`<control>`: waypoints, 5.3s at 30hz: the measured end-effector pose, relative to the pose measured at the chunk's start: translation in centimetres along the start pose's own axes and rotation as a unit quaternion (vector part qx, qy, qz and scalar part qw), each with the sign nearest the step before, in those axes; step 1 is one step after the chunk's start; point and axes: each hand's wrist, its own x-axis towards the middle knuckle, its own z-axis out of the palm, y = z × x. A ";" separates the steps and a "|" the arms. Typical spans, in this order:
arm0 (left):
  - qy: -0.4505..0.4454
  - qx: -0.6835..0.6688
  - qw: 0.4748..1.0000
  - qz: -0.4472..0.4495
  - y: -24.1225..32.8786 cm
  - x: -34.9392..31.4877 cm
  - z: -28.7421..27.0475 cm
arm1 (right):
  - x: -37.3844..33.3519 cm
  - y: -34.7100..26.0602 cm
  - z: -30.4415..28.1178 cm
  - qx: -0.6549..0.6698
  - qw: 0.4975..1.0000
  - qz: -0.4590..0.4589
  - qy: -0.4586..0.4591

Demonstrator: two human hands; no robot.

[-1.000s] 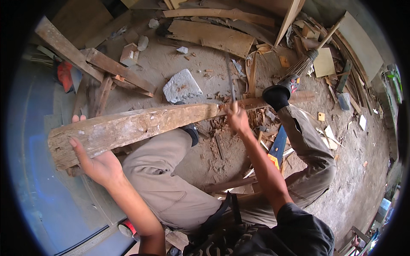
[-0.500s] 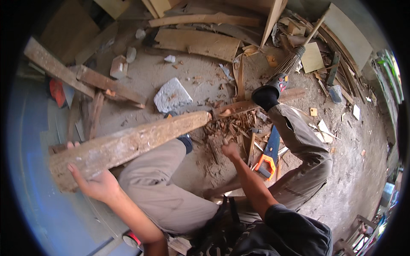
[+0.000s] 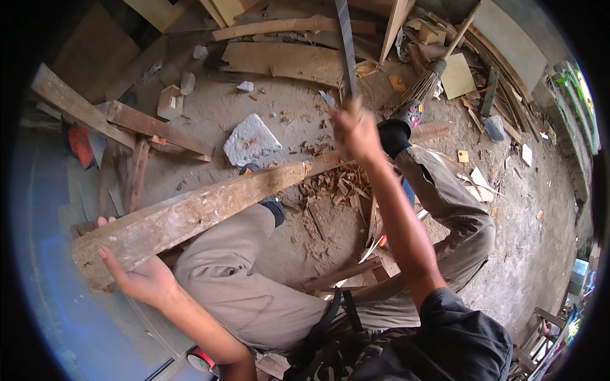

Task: The person sits and repeatedly draws a long metal file across the edge of a wooden plank to sharpen or smooth the tool. The person holds the plank with the left hand and moves the file with the right hand in a consistent back-and-forth motion.

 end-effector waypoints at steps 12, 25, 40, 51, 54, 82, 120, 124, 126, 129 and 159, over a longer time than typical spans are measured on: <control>-0.009 -0.016 0.999 -0.033 0.0 0.0 1.2 | -16.0 28.4 1.9 -0.304 0.886 0.350 -0.005; 0.003 -0.067 0.995 -0.076 -0.1 0.2 -1.3 | -10.8 26.0 -1.3 -0.256 0.923 0.286 -0.008; 0.071 -0.070 0.991 -0.086 -0.9 2.7 -3.4 | -13.3 28.8 -2.6 -0.230 0.908 0.351 -0.013; 0.006 0.047 0.997 -0.053 -1.1 3.1 -3.9 | -15.2 30.6 -2.6 -0.222 0.937 0.263 -0.062; -0.003 -0.001 1.000 -0.019 -0.9 2.9 -3.7 | -15.6 30.4 -2.2 -0.248 0.943 0.219 -0.044; 0.077 -0.099 0.991 0.045 0.7 1.1 -0.6 | -14.7 24.9 0.2 -0.264 0.943 0.197 -0.039; 0.186 -0.038 0.981 0.049 0.5 2.7 -2.2 | -18.1 27.6 3.2 -0.274 0.918 0.285 -0.035; 0.155 -0.062 0.985 0.034 0.4 2.5 -4.1 | -17.8 26.4 3.6 -0.282 0.889 0.361 -0.021; 0.156 -0.056 0.985 0.042 0.6 2.0 -3.1 | -17.3 27.3 3.7 -0.271 0.901 0.339 -0.007; 0.127 -0.067 0.988 0.048 0.6 1.8 -3.1 | -16.3 28.7 2.0 -0.234 0.929 0.288 0.002; 0.180 -0.011 0.982 0.059 -0.2 2.3 -3.1 | -16.3 29.9 -1.9 -0.223 0.883 0.395 -0.116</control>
